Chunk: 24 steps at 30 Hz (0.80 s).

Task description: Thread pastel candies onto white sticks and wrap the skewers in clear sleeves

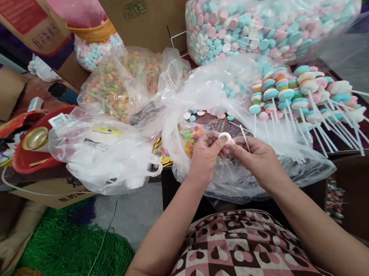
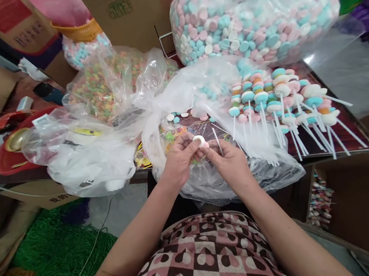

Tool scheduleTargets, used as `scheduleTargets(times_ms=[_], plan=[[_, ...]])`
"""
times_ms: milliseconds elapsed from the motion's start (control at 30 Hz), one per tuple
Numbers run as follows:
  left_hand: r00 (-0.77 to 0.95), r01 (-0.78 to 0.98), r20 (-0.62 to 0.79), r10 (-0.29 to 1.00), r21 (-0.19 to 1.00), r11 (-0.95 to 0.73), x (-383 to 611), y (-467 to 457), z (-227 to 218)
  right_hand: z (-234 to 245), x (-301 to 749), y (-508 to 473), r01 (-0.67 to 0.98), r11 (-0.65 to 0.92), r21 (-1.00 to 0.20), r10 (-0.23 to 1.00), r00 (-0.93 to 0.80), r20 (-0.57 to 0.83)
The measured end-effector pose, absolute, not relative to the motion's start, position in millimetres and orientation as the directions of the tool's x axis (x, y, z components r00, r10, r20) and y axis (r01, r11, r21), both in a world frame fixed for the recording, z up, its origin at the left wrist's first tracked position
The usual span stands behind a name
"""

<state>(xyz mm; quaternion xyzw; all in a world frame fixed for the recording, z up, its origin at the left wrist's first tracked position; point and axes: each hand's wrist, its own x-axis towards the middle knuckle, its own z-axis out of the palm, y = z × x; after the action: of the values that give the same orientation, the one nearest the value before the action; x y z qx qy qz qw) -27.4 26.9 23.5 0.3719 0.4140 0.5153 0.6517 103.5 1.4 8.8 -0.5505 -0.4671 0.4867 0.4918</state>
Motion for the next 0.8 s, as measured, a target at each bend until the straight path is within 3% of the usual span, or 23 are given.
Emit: scheduleTargets(times_ms=[133,233,333,433,533,667,800], plan=[[0.119,-0.421,-0.191,0.974,0.879,0.224,-29,21,22,12,106,-4,-0.084,-0.157,-0.984,0.977,0.131,-0.167],[0.045,-0.368,-0.183,0.982,0.911,0.187,-31,23,19,21,108,-8,-0.114,-0.163,-0.98,0.972,0.151,-0.179],[0.079,-0.299,-0.205,0.976,0.929,0.219,-27,23,15,26,106,-9,0.169,0.001,-0.986,0.966,0.256,0.045],[0.088,-0.353,-0.236,0.968,0.901,0.252,-20,19,14,20,103,-8,0.577,0.134,-0.806,0.924,0.222,0.313],[0.101,-0.433,-0.259,0.961,0.858,0.277,-16,13,19,11,102,-7,0.726,0.219,-0.651,0.905,0.097,0.413],[0.137,-0.479,-0.292,0.947,0.817,0.321,-15,9,24,12,103,-8,0.703,0.275,-0.656,0.909,0.033,0.416],[0.115,-0.506,-0.315,0.942,0.798,0.329,-16,11,22,26,108,-16,0.439,0.189,-0.878,0.975,0.021,0.22]])
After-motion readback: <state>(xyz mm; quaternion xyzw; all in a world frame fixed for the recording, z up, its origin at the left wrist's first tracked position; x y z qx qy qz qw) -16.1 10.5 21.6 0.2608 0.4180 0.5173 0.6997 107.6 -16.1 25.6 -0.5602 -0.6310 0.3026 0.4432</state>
